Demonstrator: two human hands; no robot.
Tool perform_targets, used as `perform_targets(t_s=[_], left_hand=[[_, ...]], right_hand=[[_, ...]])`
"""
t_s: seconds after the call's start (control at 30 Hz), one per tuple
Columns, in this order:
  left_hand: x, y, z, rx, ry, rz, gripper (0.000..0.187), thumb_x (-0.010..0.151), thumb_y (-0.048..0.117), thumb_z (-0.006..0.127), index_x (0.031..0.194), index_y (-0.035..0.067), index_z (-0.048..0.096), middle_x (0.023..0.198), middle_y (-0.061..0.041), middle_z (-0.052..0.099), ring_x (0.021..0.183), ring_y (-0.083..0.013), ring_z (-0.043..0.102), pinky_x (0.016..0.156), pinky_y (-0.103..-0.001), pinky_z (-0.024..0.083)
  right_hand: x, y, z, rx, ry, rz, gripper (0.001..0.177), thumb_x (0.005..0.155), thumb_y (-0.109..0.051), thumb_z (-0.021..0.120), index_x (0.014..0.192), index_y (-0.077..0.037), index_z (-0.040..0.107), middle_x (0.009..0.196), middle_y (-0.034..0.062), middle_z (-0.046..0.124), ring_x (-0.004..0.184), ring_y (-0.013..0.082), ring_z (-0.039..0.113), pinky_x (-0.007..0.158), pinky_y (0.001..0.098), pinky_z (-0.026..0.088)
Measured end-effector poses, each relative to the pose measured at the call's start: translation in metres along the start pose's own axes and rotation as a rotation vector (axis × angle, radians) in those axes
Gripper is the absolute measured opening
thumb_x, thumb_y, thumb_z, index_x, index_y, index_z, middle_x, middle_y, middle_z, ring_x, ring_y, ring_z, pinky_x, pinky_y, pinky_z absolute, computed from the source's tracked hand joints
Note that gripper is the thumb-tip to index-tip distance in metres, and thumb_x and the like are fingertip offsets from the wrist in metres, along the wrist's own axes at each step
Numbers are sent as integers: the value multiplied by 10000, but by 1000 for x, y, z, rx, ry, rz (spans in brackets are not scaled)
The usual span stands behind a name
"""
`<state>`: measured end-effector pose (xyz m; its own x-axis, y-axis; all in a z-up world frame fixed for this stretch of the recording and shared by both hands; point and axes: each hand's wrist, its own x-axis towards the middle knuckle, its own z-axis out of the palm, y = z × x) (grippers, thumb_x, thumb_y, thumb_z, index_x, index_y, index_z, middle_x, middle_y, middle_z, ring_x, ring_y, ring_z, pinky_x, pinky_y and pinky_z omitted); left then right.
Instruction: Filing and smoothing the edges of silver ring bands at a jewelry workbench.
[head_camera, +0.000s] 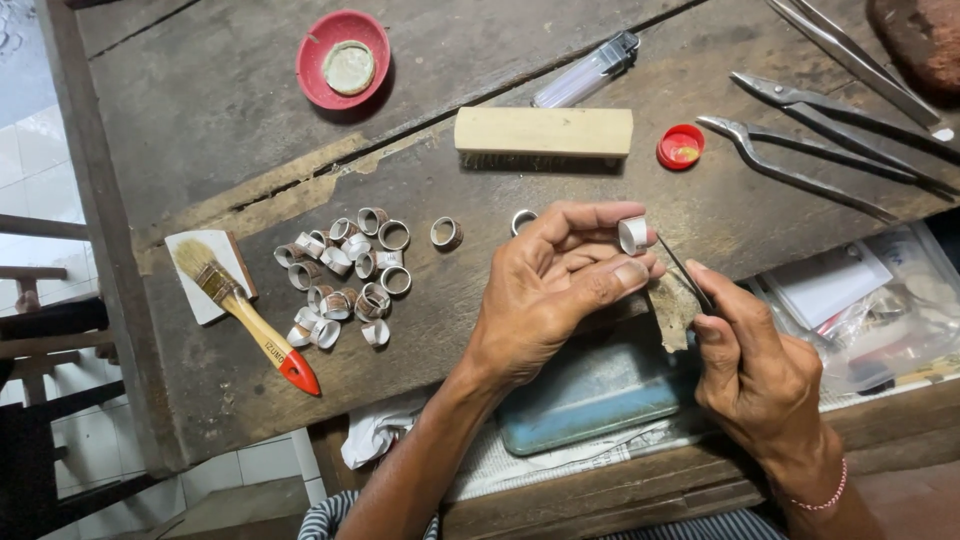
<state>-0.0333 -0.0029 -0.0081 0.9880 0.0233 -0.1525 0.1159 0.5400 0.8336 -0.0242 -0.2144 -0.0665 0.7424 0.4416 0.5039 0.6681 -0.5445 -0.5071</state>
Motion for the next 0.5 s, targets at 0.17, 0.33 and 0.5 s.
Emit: perform_targets(t_s=[0.17, 0.33, 0.5], left_hand=[[1, 2, 1, 36, 19, -6, 364, 950, 80, 681, 1285, -40, 607, 1184, -210, 711, 1021, -287, 744, 986, -351, 609], [0, -2, 0, -4, 37, 28, 229, 1003, 85, 646, 1194, -36, 609, 1113, -184, 711, 953, -273, 749, 937, -351, 620], [-4, -4, 0, -84, -119, 95, 285, 1082, 23, 596, 1364, -20, 602, 1149, -127, 667, 1089, -215, 716, 1088, -380, 611]], right_hand=[[0, 1, 0, 0, -7, -16, 385, 1101, -120, 466, 1340, 145, 611, 1322, 227, 711, 835, 265, 748, 667, 318, 567], [-1, 3, 0, -8, -8, -24, 393, 1102, -122, 467, 1346, 149, 612, 1329, 224, 711, 898, 281, 763, 694, 317, 581], [-2, 3, 0, -24, -17, -14, 396, 1100, -142, 470, 1356, 124, 614, 1338, 212, 714, 884, 275, 764, 673, 316, 574]])
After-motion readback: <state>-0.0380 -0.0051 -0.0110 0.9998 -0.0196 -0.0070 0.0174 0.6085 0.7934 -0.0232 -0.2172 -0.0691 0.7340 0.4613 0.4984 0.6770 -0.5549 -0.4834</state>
